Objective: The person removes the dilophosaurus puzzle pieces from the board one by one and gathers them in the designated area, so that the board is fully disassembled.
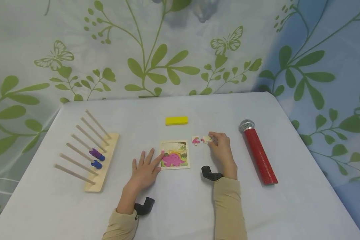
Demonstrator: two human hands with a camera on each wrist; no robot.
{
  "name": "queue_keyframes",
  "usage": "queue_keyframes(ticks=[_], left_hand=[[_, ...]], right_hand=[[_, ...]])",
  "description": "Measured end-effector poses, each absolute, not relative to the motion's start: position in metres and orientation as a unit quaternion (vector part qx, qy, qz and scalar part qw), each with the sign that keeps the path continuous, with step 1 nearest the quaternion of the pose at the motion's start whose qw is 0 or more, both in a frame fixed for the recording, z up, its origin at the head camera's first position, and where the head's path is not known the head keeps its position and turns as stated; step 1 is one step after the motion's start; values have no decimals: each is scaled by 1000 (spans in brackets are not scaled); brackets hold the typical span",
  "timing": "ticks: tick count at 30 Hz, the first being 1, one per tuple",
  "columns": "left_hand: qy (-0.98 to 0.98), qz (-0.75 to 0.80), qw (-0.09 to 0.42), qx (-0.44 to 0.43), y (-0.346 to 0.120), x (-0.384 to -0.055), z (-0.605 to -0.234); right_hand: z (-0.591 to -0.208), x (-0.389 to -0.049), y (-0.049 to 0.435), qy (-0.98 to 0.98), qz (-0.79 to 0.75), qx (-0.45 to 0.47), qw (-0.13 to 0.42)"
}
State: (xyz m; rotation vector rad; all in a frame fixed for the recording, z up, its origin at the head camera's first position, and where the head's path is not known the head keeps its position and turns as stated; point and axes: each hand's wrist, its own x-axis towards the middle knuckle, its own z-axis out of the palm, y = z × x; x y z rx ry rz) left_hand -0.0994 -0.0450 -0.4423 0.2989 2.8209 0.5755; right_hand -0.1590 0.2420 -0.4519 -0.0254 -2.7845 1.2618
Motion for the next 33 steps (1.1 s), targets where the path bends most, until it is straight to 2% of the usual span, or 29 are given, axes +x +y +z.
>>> queue_keyframes(ticks=[5, 10, 13, 33], left_hand=[[968, 194, 124, 102, -44, -99, -443], [970, 184, 123, 102, -44, -99, -443], [970, 179, 124, 103, -45, -99, -444], [969, 190, 122, 103, -45, -98, -443]], right_hand=[[-446, -159, 223, -913, 405, 23, 46], [-437, -158, 187, -920, 376, 110, -12], [-435, -157, 170, -937, 323, 129, -26], [-432, -156, 167, -955, 272, 108, -51]])
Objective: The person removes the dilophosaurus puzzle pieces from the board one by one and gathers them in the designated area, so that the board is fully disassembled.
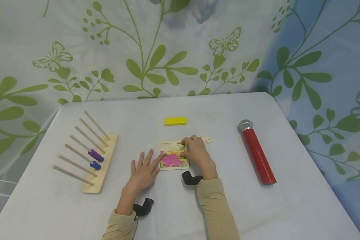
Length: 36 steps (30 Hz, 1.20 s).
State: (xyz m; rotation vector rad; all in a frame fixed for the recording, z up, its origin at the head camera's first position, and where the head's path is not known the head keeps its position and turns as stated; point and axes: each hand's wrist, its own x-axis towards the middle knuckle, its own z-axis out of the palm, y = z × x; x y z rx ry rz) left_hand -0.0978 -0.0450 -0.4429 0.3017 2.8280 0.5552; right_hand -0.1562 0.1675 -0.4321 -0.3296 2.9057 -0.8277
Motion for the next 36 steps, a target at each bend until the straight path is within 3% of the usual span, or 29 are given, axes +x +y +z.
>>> queue_keyframes(ticks=[19, 25, 36], left_hand=[[964, 198, 121, 127, -39, -97, -445], [966, 200, 122, 111, -42, -94, -444], [967, 197, 121, 109, -44, -96, -444]], right_hand=[[-437, -157, 178, 930, -359, -69, 45], [-437, -156, 200, 888, -453, -61, 39], [-444, -142, 273, 897, -428, 101, -35]])
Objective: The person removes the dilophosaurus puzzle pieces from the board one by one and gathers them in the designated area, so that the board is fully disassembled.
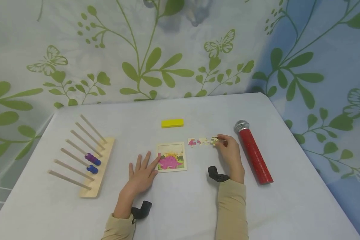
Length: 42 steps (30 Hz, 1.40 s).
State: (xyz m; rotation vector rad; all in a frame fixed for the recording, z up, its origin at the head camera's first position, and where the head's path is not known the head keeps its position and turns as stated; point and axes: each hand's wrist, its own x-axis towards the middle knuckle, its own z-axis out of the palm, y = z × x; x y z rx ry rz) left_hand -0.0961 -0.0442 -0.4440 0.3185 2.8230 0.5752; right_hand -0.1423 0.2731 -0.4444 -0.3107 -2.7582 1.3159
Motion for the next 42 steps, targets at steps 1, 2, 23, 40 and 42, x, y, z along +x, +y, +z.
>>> queue_keyframes(ticks=[1, 2, 23, 40, 42], left_hand=[[967, 198, 121, 109, -45, -96, -445], [966, 198, 121, 110, -45, -96, -445], [962, 209, 133, 114, -47, -97, -442], [960, 213, 141, 111, -48, -100, -444], [961, 209, 142, 110, -48, -100, -444]], right_hand=[[-446, -142, 273, -899, 424, -103, 39], [-448, -143, 273, -901, 419, -104, 43], [-430, -155, 188, -906, 415, 85, -4], [-435, -142, 124, -929, 318, 176, -71], [-436, -142, 123, -929, 317, 179, -64]])
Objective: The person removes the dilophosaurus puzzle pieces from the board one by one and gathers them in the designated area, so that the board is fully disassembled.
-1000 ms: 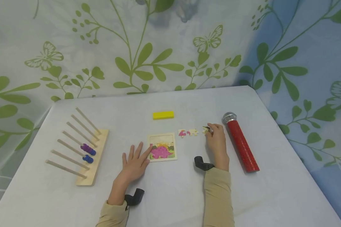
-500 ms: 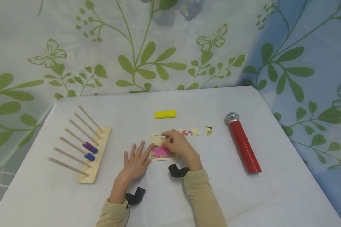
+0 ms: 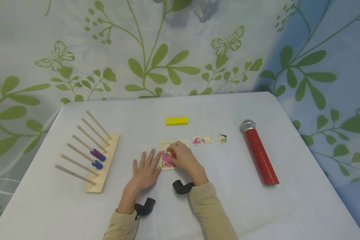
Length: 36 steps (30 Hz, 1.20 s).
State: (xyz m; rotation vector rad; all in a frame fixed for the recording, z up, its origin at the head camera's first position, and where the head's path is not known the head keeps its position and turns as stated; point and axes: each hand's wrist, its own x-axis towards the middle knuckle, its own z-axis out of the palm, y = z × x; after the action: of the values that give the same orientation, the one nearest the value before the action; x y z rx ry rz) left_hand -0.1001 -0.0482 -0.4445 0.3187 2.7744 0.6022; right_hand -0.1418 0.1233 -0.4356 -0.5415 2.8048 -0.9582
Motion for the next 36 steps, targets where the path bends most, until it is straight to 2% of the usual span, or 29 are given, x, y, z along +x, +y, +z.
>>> queue_keyframes(ticks=[15, 20, 27, 32, 36], left_hand=[[959, 218, 146, 106, -47, -102, -441], [958, 227, 143, 104, -47, -101, -442], [959, 224, 147, 95, -48, -101, -448], [959, 224, 148, 92, -48, -102, -449], [958, 229, 148, 94, -47, -101, -448]], right_hand=[[-440, -140, 125, 911, -387, -136, 52], [-439, -140, 153, 892, -434, -111, 51], [-441, -142, 206, 908, -413, -37, 69], [-438, -141, 217, 907, -411, -19, 88], [-438, -140, 219, 909, -407, -32, 79]])
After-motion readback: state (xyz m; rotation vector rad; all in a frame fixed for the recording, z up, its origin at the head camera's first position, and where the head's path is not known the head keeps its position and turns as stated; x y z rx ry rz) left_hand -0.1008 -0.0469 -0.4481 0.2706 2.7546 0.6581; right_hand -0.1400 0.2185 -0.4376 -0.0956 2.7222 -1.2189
